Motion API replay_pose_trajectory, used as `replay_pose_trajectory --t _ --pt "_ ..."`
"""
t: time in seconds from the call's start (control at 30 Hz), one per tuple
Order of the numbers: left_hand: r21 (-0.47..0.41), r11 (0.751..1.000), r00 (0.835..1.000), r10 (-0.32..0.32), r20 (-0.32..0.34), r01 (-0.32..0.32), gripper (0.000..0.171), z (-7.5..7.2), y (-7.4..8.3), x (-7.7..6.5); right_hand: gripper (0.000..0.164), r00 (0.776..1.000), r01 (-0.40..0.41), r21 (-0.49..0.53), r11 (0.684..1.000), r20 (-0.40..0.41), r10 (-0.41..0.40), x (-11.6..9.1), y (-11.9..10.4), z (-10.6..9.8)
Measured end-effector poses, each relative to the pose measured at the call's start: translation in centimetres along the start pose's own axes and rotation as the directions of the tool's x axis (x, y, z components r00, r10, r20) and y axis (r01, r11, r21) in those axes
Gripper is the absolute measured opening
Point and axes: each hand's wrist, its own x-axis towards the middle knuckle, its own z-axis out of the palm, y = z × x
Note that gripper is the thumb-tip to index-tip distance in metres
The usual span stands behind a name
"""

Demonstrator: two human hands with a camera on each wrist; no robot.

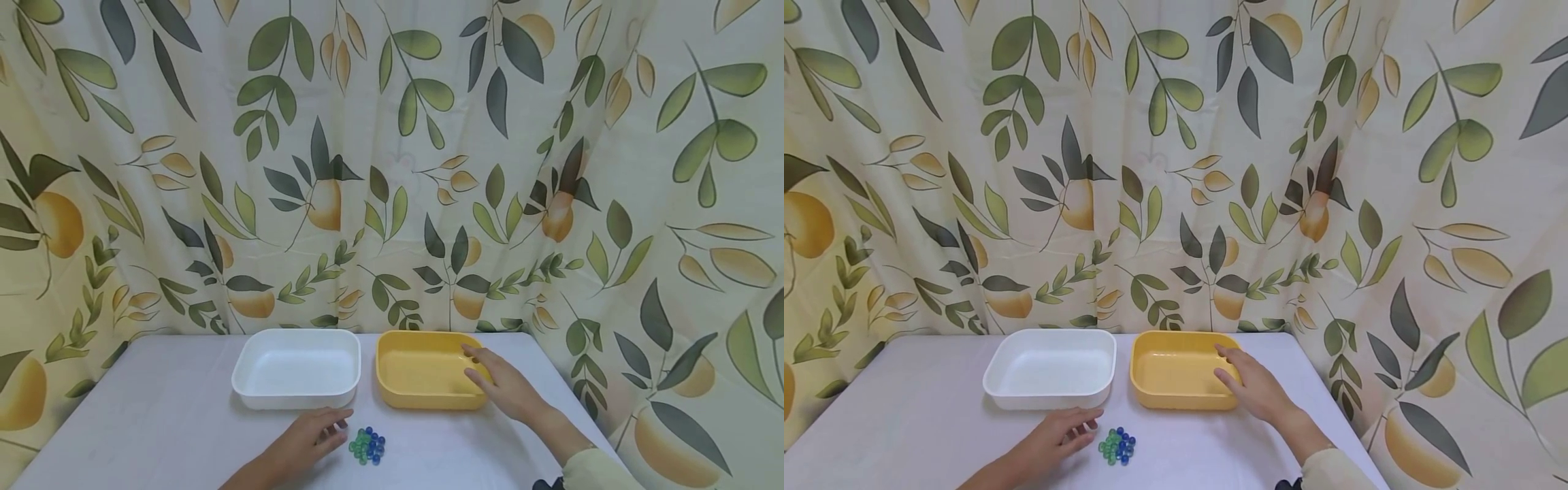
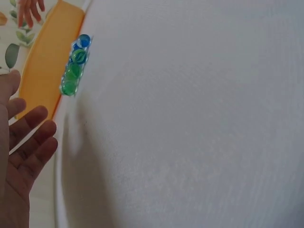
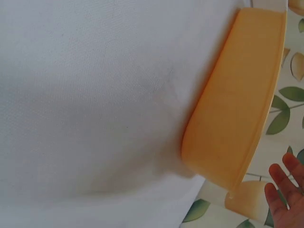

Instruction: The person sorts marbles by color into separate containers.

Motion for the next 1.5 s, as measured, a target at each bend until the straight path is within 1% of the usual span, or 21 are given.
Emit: replay_pose_trajectory --t 0.1,0.17,0.3,0.43,0.67,0.83,1.17,1.33,1.5 --pt "-0.048 0.999 1.0 -0.004 -0.003 0.004 0.047 0.2 0.0 0.0 0.062 1.0 -0.015 -0.001 1.0 -0.011 0.015 0.0 0.4 -0.1" --pt "-0.069 0.997 1.0 -0.018 0.0 0.018 0.048 0.4 0.2 -0.1 0.062 1.0 -0.022 -0.002 1.0 -0.02 0.022 -0.1 0.6 -0.1" --pt "-0.072 0.997 0.999 -0.034 0.004 0.034 0.047 0.5 0.4 -0.2 0.06 0.999 -0.007 0.002 1.0 -0.046 0.007 -0.2 1.0 -0.2" --pt "-0.084 0.995 0.998 -0.055 -0.006 0.055 0.047 0.6 0.6 -0.1 0.055 0.996 -0.001 -0.002 1.0 -0.085 0.0 -0.3 1.5 -0.1" --pt "-0.084 0.994 0.996 -0.076 -0.045 0.072 0.048 1.3 0.6 0.1 0.052 0.989 -0.094 -0.01 0.996 -0.114 0.093 -0.4 2.4 -0.1" --pt "-0.088 0.992 0.993 -0.101 -0.067 0.095 0.047 1.5 0.6 0.3 0.048 0.98 -0.121 0.018 0.992 -0.156 0.122 -0.4 3.0 0.1" --pt "-0.084 0.988 0.985 -0.137 -0.103 0.128 0.044 1.8 0.6 0.4 0.05 0.965 -0.229 0.042 0.973 -0.122 0.232 -0.6 3.4 0.5" --pt "-0.089 0.989 0.985 -0.132 -0.11 0.123 0.044 2.2 0.3 0.4 0.049 0.956 -0.257 0.069 0.964 -0.13 0.264 -0.6 3.6 1.0" --pt "-0.074 0.992 0.985 -0.109 -0.134 0.1 0.043 2.4 0.1 0.3 0.048 0.949 -0.252 0.114 0.961 -0.165 0.269 -0.4 3.8 1.5"
